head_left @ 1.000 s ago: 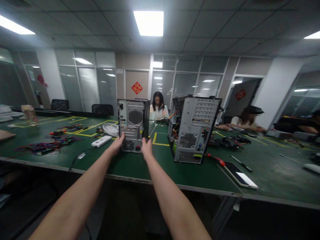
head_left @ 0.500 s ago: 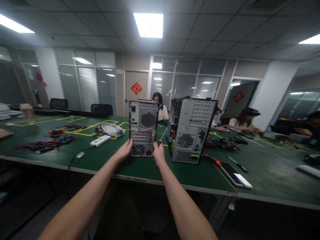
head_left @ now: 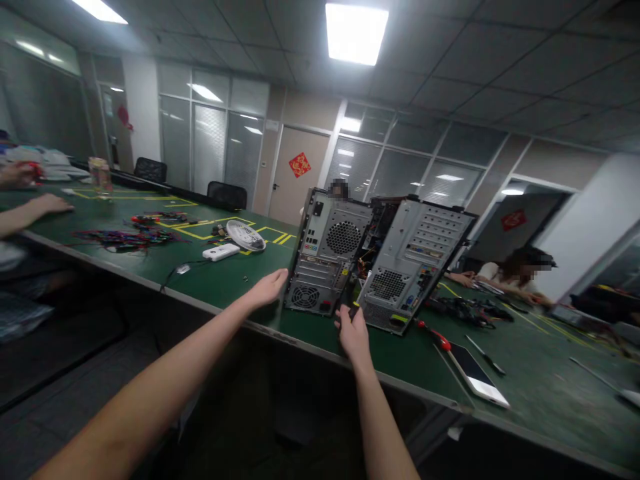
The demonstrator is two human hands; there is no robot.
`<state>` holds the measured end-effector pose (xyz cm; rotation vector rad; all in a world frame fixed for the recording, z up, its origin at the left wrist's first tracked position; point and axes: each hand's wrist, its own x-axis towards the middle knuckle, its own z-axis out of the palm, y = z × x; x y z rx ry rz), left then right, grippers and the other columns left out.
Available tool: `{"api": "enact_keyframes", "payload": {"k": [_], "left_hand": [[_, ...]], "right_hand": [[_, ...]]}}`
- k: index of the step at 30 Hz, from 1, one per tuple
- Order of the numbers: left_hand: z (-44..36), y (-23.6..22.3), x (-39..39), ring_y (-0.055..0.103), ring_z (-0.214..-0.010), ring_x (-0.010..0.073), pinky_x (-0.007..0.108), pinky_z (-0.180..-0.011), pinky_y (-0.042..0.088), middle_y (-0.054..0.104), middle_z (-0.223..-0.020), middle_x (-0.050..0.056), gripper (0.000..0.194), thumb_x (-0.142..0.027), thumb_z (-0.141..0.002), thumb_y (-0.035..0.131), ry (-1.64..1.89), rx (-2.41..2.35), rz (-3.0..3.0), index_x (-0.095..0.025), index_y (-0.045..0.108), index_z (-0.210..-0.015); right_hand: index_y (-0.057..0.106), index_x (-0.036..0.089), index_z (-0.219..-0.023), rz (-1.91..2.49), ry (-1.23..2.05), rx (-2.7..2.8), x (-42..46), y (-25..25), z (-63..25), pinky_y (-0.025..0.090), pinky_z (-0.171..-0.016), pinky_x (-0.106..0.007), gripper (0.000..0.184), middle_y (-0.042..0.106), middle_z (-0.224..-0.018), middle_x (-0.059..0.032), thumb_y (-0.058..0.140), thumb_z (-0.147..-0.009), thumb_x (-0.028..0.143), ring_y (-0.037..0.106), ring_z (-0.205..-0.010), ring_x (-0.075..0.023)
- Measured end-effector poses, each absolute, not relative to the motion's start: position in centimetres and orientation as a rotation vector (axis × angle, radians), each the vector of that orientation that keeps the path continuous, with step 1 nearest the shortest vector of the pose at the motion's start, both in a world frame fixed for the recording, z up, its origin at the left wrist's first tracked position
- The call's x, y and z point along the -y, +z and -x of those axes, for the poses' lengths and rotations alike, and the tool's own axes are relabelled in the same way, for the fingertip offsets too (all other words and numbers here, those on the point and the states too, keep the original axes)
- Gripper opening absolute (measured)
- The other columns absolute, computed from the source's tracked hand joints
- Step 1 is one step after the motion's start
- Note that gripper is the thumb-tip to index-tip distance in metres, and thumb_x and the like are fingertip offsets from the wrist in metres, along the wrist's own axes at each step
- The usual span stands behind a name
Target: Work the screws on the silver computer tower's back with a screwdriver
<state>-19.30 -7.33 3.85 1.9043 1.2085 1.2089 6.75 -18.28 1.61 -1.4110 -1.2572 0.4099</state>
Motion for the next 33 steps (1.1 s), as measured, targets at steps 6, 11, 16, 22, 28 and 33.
{"api": "enact_keyframes", "payload": {"k": [6, 11, 16, 22, 28, 33], "left_hand": [[27.0, 3.7, 4.7, 0.069, -0.112, 0.0300, 0.036, -0.102, 0.051, 0.076, -0.118, 0.016, 0.032, -0.035, -0.092, 0.055, 1.185, -1.812, -1.898, -0.016, 0.074, -0.109], [31.1, 2.2, 3.3, 0.072, -0.104, 0.0300, 0.036, -0.096, 0.054, 0.078, -0.112, 0.015, 0.031, -0.033, -0.083, 0.064, 0.964, -1.891, -1.909, -0.019, 0.077, -0.108], [30.9, 1.9, 2.6, 0.072, -0.102, 0.0295, 0.036, -0.095, 0.055, 0.078, -0.109, 0.013, 0.036, -0.039, -0.076, 0.074, 0.925, -1.823, -2.054, -0.023, 0.080, -0.108], [29.7, 2.0, 2.2, 0.072, -0.103, 0.0312, 0.038, -0.094, 0.055, 0.080, -0.107, 0.013, 0.019, -0.032, -0.078, 0.073, 0.772, -1.916, -1.998, -0.024, 0.083, -0.093], [27.1, 2.2, 4.6, 0.072, -0.103, 0.0290, 0.037, -0.097, 0.053, 0.079, -0.106, 0.012, 0.015, -0.031, -0.083, 0.069, 1.050, -1.744, -2.020, -0.022, 0.079, -0.090], [21.7, 2.5, 8.9, 0.072, -0.091, 0.0232, 0.035, -0.089, 0.056, 0.078, -0.096, 0.007, 0.029, -0.045, -0.084, 0.067, 1.192, -1.070, -1.878, -0.020, 0.074, -0.095]], "right_hand": [[0.048, 0.027, -0.087, 1.435, 0.454, 1.252, 21.0, 0.8, -7.1, 0.044, -0.047, -0.024, 0.038, 0.058, -0.055, 0.0070, 0.057, -0.086, 0.063, 0.058, -0.044, -0.0150], [0.047, 0.026, -0.082, 1.382, 0.556, 1.243, 20.4, 1.1, -6.8, 0.041, -0.041, -0.023, 0.043, 0.057, -0.057, 0.0077, 0.059, -0.084, 0.068, 0.054, -0.040, -0.0124], [0.049, 0.026, -0.080, 1.381, 0.582, 1.222, 20.5, 1.0, -6.7, 0.041, -0.040, -0.022, 0.041, 0.057, -0.056, 0.0077, 0.063, -0.083, 0.064, 0.055, -0.040, -0.0120], [0.049, 0.026, -0.077, 1.386, 0.572, 1.212, 20.9, 1.2, -6.6, 0.041, -0.041, -0.022, 0.040, 0.057, -0.055, 0.0075, 0.065, -0.081, 0.062, 0.056, -0.040, -0.0122], [0.046, 0.027, -0.082, 1.320, 0.590, 1.128, 21.3, 1.4, -6.6, 0.037, -0.038, -0.022, 0.041, 0.053, -0.056, 0.0094, 0.064, -0.079, 0.063, 0.052, -0.038, -0.0116], [0.041, 0.028, -0.088, 1.267, 0.602, 1.063, 22.8, 1.3, -6.8, 0.032, -0.036, -0.022, 0.031, 0.052, -0.059, 0.0098, 0.049, -0.086, 0.058, 0.046, -0.037, -0.0116]]}}
